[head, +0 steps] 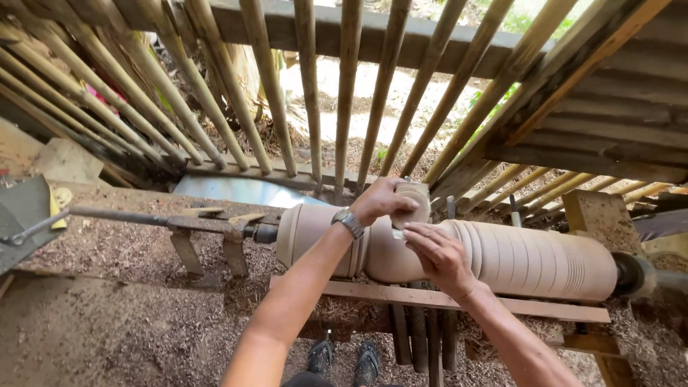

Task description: Sanding a wooden furniture leg while it rotates on a lathe machine.

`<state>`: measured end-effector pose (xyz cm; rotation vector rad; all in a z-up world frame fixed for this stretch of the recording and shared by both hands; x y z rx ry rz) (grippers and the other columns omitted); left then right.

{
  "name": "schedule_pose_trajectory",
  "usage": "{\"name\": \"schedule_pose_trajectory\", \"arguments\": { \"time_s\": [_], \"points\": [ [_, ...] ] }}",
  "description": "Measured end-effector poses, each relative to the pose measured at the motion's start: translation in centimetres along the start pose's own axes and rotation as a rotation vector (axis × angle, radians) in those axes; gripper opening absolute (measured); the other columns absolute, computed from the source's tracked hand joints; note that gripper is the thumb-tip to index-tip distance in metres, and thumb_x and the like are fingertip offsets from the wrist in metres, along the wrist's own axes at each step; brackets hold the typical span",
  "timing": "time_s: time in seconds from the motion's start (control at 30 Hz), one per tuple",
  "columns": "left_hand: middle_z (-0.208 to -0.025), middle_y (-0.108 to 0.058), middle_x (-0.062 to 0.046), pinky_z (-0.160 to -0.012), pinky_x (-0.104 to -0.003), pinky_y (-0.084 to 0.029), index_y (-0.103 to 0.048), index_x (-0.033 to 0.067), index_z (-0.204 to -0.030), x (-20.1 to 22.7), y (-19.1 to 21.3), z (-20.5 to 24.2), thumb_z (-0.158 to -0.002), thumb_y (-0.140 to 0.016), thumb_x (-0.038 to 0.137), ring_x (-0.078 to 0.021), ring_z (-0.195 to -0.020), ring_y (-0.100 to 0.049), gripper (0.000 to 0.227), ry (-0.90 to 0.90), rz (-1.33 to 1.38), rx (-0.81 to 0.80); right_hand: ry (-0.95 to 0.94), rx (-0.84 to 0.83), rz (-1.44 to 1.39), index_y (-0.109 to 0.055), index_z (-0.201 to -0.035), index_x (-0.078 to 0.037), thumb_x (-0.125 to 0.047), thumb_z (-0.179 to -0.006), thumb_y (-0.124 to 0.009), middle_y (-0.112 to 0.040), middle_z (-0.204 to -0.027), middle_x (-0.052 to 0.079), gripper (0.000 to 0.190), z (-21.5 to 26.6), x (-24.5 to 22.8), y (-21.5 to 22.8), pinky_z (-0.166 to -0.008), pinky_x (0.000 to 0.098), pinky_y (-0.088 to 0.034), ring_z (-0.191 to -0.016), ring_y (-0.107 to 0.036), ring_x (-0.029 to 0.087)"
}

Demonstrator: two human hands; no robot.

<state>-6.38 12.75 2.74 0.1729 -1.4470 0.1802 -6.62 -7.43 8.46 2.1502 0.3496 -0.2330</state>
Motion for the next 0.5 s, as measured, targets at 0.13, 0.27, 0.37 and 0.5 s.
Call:
{"name": "schedule_pose_trajectory", "arguments": {
  "time_s": [0.13, 0.27, 0.37, 0.5],
  "points": [
    [-0.109, -0.074, -0.010, -0.081, -0.027, -0.064, -0.062, -0.0007, -0.126, 1.6, -0.1, 3.2, -0.085, -0.080, 0.016, -0.0151, -0.095, -0.074, 0.048, -0.035, 0.093, 0.011, -0.259, 0.210, -0.067, -0.074, -0.112, -0.008, -0.013, -0.089, -0.078, -0.076, -0.114, 0.011, 0.024, -0.8, -0.1, 1.7, -0.086, 0.0355, -0.061, -0.101, -0.075, 0.024],
    [-0.106, -0.074, -0.011, -0.077, -0.029, -0.061, -0.061, -0.0001, -0.127, 2.3, -0.9, 5.3, -0.097, -0.069, 0.021, -0.0158, -0.091, -0.070, 0.037, -0.005, 0.113, -0.021, -0.268, 0.380, 0.070, -0.072, -0.100, -0.011, -0.020, -0.087, -0.077, -0.070, -0.116, 0.015, 0.017, -1.1, 0.3, 1.3, -0.089, 0.0384, -0.057, -0.105, -0.068, 0.034],
    [-0.109, -0.074, -0.007, -0.078, -0.026, -0.061, -0.061, 0.0018, -0.130, 1.6, -1.5, 5.8, -0.102, -0.062, 0.023, -0.0107, -0.093, -0.069, 0.034, -0.098, 0.246, -0.062, -0.680, 0.300, -0.266, -0.071, -0.099, -0.003, -0.020, -0.098, -0.072, -0.056, -0.136, 0.014, 0.017, 1.3, 4.5, -1.8, -0.069, 0.0233, -0.068, -0.112, -0.065, 0.022],
    [-0.106, -0.075, -0.006, -0.072, -0.027, -0.063, -0.065, 0.0020, -0.127, 0.5, -1.5, 5.9, -0.098, -0.063, 0.019, -0.0103, -0.086, -0.071, 0.034, -0.085, 0.194, 0.042, -0.920, 0.375, -0.712, -0.069, -0.114, -0.003, -0.029, -0.098, -0.070, -0.071, -0.112, 0.017, 0.030, 2.3, 5.5, -3.4, -0.071, 0.0203, -0.061, -0.092, -0.068, 0.019]
  ]
}}
Point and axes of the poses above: each hand's wrist, its own z-axis away from the middle knuckle, its own y-axis out of the back of the hand, x = y × z, the point moved 3 cm from there along -z, towards the middle knuckle
